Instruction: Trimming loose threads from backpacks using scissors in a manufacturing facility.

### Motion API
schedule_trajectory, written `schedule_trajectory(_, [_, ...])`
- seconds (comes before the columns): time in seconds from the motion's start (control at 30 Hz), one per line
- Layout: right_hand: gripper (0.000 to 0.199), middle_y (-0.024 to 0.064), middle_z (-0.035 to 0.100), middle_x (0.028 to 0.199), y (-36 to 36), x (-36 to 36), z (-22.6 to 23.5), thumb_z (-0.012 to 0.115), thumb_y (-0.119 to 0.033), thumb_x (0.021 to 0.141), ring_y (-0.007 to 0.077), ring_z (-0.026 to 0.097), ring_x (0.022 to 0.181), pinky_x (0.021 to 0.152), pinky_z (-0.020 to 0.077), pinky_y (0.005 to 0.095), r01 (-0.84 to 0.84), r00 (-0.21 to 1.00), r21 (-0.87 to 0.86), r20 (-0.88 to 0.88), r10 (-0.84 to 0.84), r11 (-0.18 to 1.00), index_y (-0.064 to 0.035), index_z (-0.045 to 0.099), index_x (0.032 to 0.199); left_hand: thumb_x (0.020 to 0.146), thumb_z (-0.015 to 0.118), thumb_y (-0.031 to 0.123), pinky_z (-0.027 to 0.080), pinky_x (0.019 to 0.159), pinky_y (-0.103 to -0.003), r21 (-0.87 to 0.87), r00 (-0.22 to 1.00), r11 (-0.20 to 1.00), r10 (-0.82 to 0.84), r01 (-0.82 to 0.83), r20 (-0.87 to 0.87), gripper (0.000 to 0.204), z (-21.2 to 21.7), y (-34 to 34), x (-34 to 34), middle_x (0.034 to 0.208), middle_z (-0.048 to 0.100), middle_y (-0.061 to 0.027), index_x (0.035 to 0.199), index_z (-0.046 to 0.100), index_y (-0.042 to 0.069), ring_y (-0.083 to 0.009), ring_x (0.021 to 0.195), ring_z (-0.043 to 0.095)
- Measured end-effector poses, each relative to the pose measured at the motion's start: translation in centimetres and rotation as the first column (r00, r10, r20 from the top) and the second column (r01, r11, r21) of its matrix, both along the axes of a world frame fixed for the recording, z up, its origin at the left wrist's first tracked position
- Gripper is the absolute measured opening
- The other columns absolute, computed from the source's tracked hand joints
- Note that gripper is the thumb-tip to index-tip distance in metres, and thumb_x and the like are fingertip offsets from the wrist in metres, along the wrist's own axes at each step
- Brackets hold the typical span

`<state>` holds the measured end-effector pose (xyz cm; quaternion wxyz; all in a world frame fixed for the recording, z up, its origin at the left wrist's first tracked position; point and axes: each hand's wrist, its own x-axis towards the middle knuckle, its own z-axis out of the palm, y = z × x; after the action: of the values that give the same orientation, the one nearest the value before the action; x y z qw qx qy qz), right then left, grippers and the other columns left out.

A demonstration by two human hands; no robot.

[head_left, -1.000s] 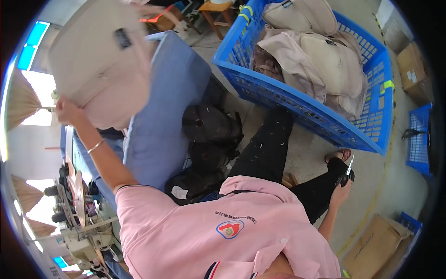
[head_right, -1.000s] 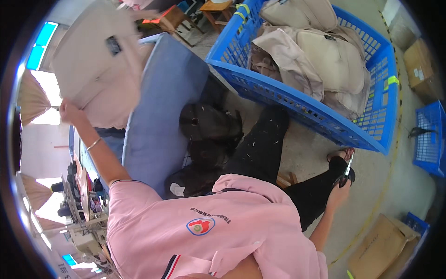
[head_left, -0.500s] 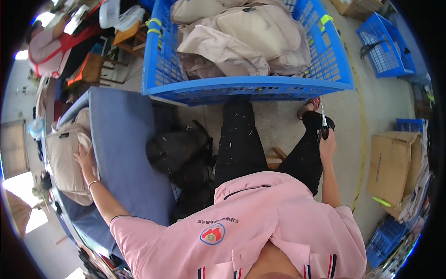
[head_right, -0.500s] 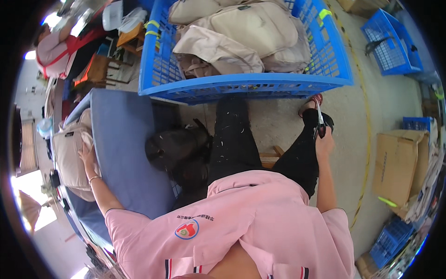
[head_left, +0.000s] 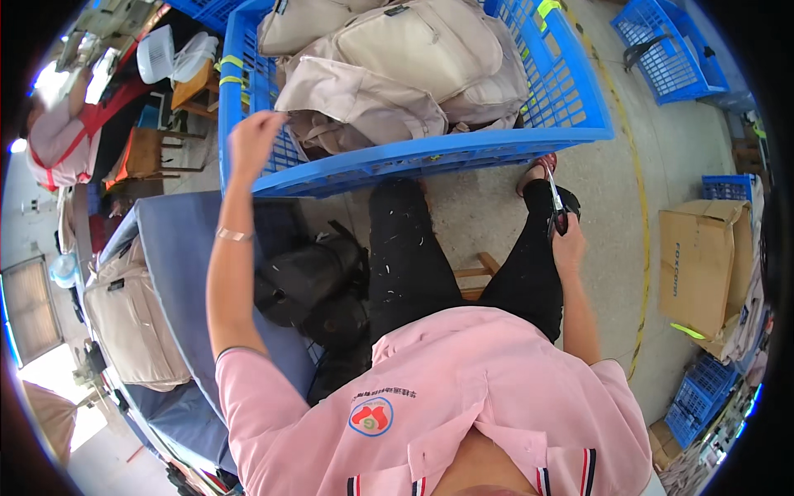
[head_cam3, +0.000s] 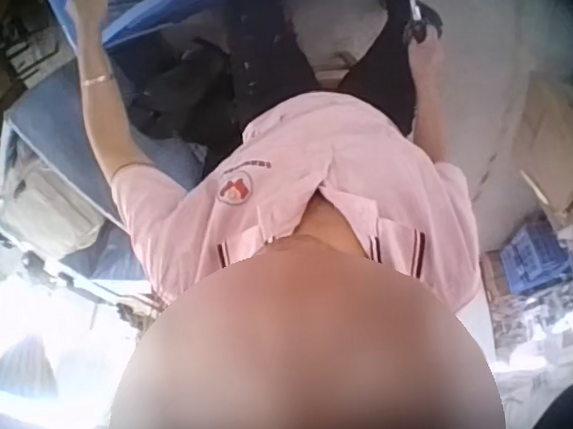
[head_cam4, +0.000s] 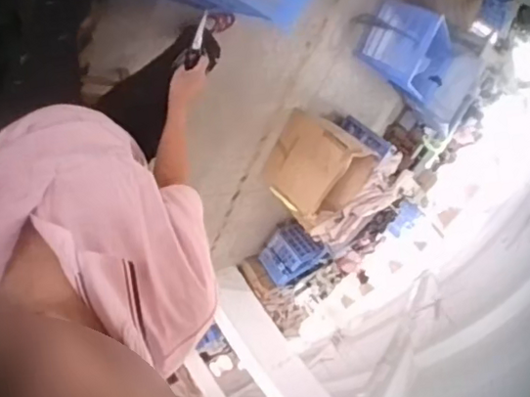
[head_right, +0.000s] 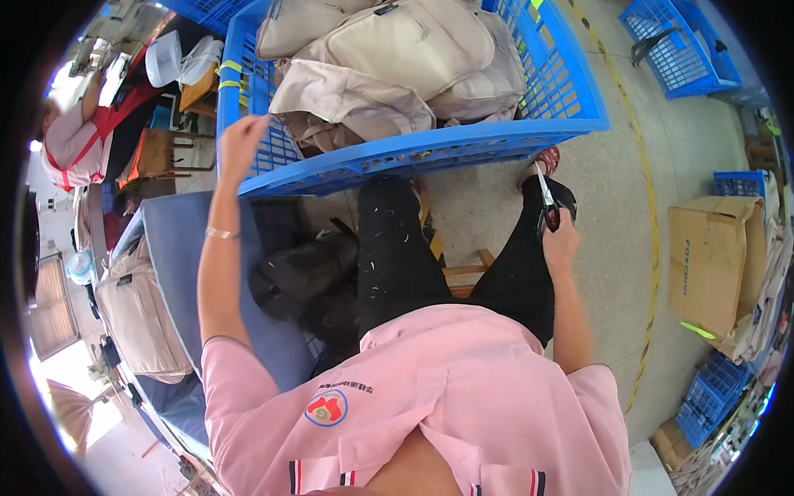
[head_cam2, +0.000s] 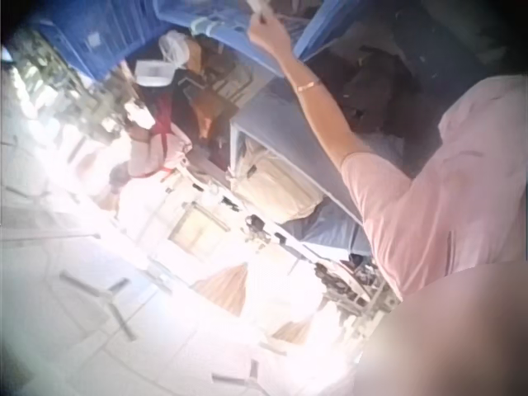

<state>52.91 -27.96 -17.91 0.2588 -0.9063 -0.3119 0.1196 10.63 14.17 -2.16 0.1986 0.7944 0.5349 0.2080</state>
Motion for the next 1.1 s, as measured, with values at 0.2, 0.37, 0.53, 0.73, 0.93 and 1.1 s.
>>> schedule_trajectory(0.2, [0.015, 0.0119, 0.066, 0.080, -0.2, 0.2, 0.6, 0.068, -0.009, 0.086, 0.0290, 0.068, 0.076, 0.069, 0.0508, 0.0374, 0.033, 0.998, -0.027, -0.050, -0.035, 0.999, -0.0064, 0.056, 0.095, 0.087, 0.064, 0.055, 0.049, 0.057, -0.030, -0.284, 0.999, 0.959, 0.015, -0.005, 0.031, 0.056, -9.5, 5.7, 14.9, 0.058, 0.066, -0.0079, 0.070, 0.074, 0.002, -0.0159, 0.055, 0.063])
schedule_trajectory(0.37, [0.017, 0.0113, 0.066, 0.082, -0.9, 0.3, 0.6, 0.069, -0.009, 0.085, 0.0269, 0.068, 0.078, 0.070, 0.0506, 0.0363, 0.084, 0.991, 0.001, -0.104, -0.083, 0.996, -0.0058, 0.056, 0.095, 0.082, 0.066, 0.054, 0.053, 0.060, -0.031, -0.365, 0.983, 0.917, 0.113, -0.159, -0.143, 0.055, -11.3, 6.0, 19.1, 0.061, 0.068, -0.0082, 0.066, 0.073, 0.002, -0.0179, 0.058, 0.065])
schedule_trajectory(0.53, [0.017, 0.0122, 0.066, 0.082, -1.2, 0.8, -0.7, 0.069, -0.009, 0.085, 0.0276, 0.068, 0.077, 0.069, 0.0503, 0.0358, 0.097, 0.986, 0.089, -0.146, -0.083, 0.991, -0.0053, 0.056, 0.093, 0.077, 0.065, 0.021, 0.048, 0.049, -0.029, -0.605, 0.858, 0.781, 0.409, -0.154, 0.310, 0.027, -10.9, 5.6, 16.5, 0.066, 0.068, -0.0131, 0.069, 0.069, -0.004, -0.0185, 0.051, 0.061])
schedule_trajectory(0.73, [0.020, 0.0110, 0.061, 0.076, -1.5, 1.0, -1.4, 0.072, -0.011, 0.085, 0.0230, 0.064, 0.071, 0.066, 0.0482, 0.0343, 0.055, 0.991, 0.183, -0.133, -0.031, 0.981, -0.0044, 0.054, 0.091, 0.082, 0.067, 0.013, 0.055, 0.059, -0.030, -0.468, 0.647, 0.882, 0.384, -0.047, 0.659, 0.020, -2.6, 1.8, 8.1, 0.070, 0.069, -0.0141, 0.072, 0.068, -0.004, -0.0209, 0.059, 0.066])
schedule_trajectory(0.93, [0.025, 0.0045, 0.061, 0.073, 0.0, -0.5, 2.1, 0.075, -0.019, 0.088, 0.0132, 0.063, 0.067, 0.060, 0.0475, 0.0292, 0.168, 0.877, 0.279, -0.480, -0.014, 0.945, -0.0021, 0.057, 0.089, 0.092, 0.061, 0.015, 0.050, 0.095, -0.044, -0.246, 0.188, 0.963, 0.223, 0.109, 0.957, 0.027, 7.6, -11.5, 0.4, 0.107, 0.070, -0.0119, 0.113, 0.063, -0.001, -0.0237, 0.102, 0.066])
schedule_trajectory(1.1, [0.026, 0.0066, 0.068, 0.087, 4.5, -4.9, 6.5, 0.074, -0.022, 0.090, 0.0132, 0.067, 0.073, 0.062, 0.0510, 0.0257, 0.184, 0.655, 0.522, -0.697, 0.292, 0.833, -0.0019, 0.059, 0.096, 0.085, 0.060, 0.014, 0.054, 0.093, -0.041, -0.298, 0.117, 0.939, 0.281, 0.172, 0.952, 0.022, 2.5, -21.6, -7.3, 0.109, 0.069, -0.0189, 0.097, 0.066, -0.003, -0.0267, 0.098, 0.068])
